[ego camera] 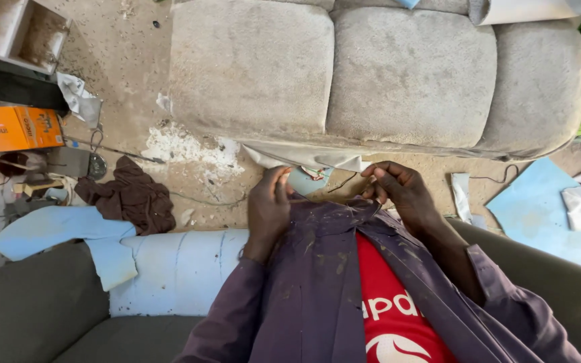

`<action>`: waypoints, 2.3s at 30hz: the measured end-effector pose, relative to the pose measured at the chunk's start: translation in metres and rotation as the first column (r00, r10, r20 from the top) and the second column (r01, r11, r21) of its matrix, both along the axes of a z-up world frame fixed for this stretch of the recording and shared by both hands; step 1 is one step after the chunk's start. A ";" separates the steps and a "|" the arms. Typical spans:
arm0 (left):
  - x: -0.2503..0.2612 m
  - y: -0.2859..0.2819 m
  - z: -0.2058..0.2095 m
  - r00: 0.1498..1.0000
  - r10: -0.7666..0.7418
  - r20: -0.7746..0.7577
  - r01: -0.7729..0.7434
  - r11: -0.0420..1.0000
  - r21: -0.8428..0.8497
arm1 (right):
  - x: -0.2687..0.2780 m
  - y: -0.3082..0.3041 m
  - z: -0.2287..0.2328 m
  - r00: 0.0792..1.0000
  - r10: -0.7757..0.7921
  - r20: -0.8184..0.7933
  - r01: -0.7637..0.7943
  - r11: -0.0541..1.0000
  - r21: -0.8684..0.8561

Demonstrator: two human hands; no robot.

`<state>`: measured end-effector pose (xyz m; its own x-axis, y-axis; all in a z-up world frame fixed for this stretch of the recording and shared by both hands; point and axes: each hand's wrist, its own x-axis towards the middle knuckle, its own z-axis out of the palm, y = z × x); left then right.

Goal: Sewing fabric onto a sofa cushion using a needle and thread during a reupholstery task.

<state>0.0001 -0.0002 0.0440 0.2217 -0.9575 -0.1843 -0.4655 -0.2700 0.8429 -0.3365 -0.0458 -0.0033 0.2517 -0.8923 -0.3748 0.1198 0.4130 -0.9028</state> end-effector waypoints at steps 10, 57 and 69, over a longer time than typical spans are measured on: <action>-0.030 -0.019 0.018 0.970 -0.164 -0.179 0.131 0.974 -0.184 | -0.041 -0.008 0.064 0.937 0.058 0.344 -0.095 0.991 0.093; -0.057 -0.074 0.031 0.890 -0.212 0.405 0.340 0.898 -0.278 | 0.027 -0.035 0.095 0.845 0.532 0.056 -0.520 0.842 -0.143; -0.055 -0.079 0.057 0.830 -0.226 0.510 0.448 0.814 -0.369 | 0.030 -0.042 0.089 0.831 0.554 0.051 -0.553 0.833 -0.036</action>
<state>-0.0552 -0.0792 0.1009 -0.1843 -0.9282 0.3233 -0.7871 0.3364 0.5171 -0.3062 -0.0874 0.0858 0.7258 -0.6039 -0.3294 -0.0722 0.4093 -0.9096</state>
